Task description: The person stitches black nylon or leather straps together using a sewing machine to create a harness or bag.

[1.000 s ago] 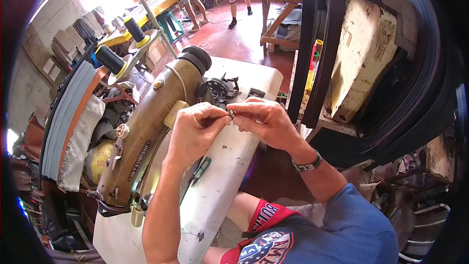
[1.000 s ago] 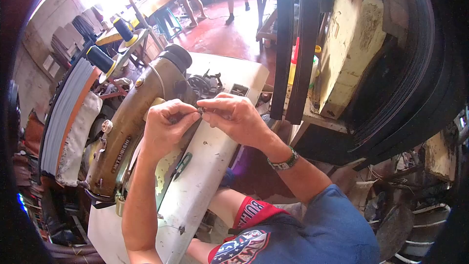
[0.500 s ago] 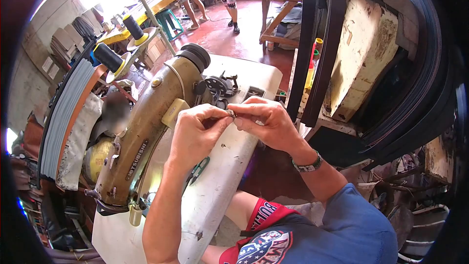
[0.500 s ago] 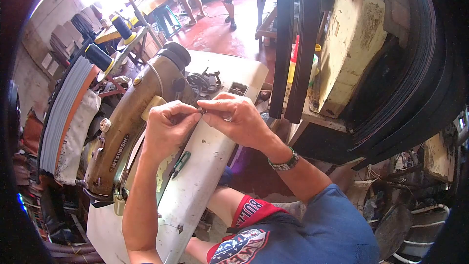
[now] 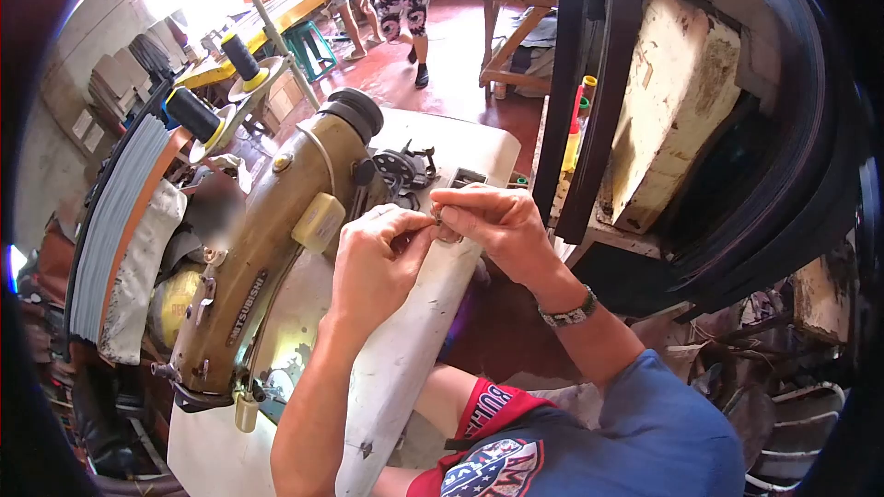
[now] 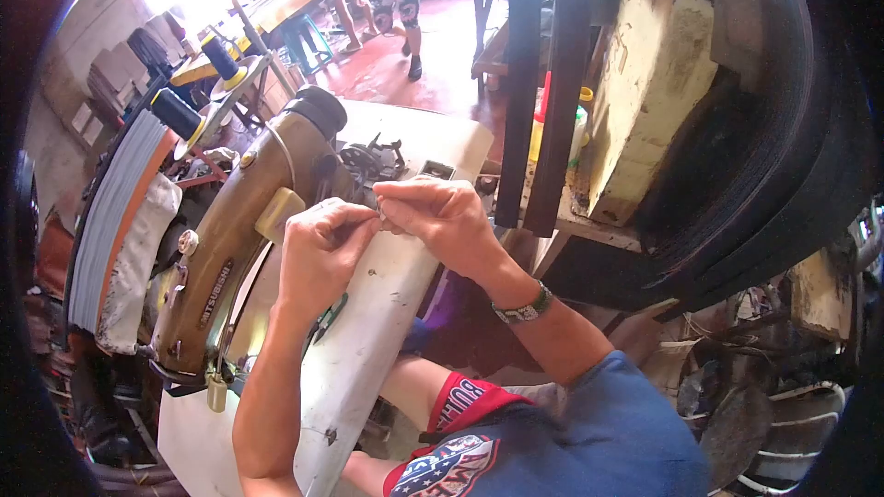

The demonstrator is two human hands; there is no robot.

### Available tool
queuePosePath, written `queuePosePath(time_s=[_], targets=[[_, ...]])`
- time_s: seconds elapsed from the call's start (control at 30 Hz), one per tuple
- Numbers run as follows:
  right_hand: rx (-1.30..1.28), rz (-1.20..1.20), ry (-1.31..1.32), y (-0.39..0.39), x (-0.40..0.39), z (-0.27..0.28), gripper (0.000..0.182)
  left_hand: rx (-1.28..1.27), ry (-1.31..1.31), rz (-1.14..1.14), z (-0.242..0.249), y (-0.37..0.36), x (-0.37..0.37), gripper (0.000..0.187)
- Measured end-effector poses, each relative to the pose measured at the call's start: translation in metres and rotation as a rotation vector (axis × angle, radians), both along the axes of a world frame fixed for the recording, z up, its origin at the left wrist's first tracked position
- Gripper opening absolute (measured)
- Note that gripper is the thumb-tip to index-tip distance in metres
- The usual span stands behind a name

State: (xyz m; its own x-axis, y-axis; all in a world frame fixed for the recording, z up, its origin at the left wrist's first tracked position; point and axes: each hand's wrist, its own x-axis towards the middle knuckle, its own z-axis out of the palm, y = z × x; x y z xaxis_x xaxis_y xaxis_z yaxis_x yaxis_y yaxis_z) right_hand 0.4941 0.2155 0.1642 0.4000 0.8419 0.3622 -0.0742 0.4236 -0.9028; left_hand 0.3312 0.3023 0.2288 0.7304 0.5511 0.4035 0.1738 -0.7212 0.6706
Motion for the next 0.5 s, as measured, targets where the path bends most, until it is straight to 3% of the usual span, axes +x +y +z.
queuePosePath(time_s=[0.13, 0.2, 0.3, 0.4, 0.47, 0.5], targets=[[-0.011, -0.06, 0.051, -0.008, 0.011, 0.009, 0.024, 0.099, -0.01, -0.064, -0.017, 0.003, 0.01, 0.011], [0.015, -0.058, 0.029, -0.017, 0.011, 0.013, 0.024, -0.012, 0.08, -0.1, -0.012, 0.004, 0.017, 0.01], [0.064, -0.196, -0.427, -0.031, 0.01, 0.016, 0.024, 0.055, 0.112, -0.121, -0.001, 0.023, 0.03, 0.012], [-0.006, -0.332, -0.6, -0.02, 0.015, -0.001, 0.02, 0.189, 0.232, -0.133, 0.026, 0.012, 0.042, 0.012], [-0.012, -0.34, -0.286, -0.006, 0.023, -0.007, 0.02, 0.329, 0.238, -0.231, 0.019, 0.007, 0.043, 0.012], [0.083, -0.281, -0.159, -0.003, 0.025, -0.008, 0.02, 0.202, 0.284, -0.23, 0.014, 0.003, 0.045, 0.013]])
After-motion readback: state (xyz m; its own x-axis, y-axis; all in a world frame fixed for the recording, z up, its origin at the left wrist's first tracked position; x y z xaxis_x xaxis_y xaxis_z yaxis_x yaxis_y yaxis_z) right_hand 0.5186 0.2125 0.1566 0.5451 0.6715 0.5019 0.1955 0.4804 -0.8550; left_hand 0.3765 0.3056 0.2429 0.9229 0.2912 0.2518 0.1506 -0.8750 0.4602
